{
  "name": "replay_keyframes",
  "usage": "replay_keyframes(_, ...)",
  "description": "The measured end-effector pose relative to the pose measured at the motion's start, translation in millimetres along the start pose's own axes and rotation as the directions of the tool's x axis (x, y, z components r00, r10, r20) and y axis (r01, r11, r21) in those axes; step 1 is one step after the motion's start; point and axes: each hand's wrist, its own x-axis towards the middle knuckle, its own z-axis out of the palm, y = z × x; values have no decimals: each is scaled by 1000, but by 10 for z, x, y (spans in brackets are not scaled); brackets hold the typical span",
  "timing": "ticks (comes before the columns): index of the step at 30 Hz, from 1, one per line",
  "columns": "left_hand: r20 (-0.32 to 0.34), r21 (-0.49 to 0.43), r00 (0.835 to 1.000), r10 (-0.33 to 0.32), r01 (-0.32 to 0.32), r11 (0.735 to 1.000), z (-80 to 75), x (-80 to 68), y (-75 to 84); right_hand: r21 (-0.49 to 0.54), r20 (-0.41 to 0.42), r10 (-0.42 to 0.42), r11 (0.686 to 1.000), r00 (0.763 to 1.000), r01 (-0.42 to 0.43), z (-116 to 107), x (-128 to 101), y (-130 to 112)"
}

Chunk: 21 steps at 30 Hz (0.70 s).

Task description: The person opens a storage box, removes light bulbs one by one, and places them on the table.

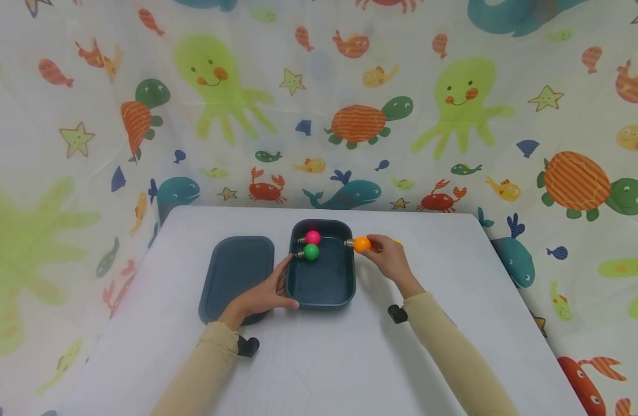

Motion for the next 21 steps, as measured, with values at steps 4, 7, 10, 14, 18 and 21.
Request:
replay_keyframes(4,-2,-2,1000,0,0,1000,10,-2,-13,-3,-13,37,999,999,-37,-67,-11,120)
replay_keyframes(7,-4,-1,1000,-1,1,1000,17,-11,-15,-16,-17,52,998,999,-52,-109,-34,221)
replay_keyframes(10,-9,7,1000,2,-2,1000,20,-13,-24,-45,-12,57,997,998,-57,-146,-74,328)
replay_keyframes(14,-12,18,1000,5,-5,1000,21,-3,-43,-73,4,54,996,999,-53,-195,-115,454)
replay_keyframes(18,-14,31,1000,7,-7,1000,26,1,-54,-81,21,53,995,998,-51,-252,-128,572)
replay_keyframes(21,-15,35,1000,11,-10,999,31,3,-65,-94,39,70,993,997,-66,-290,-134,682)
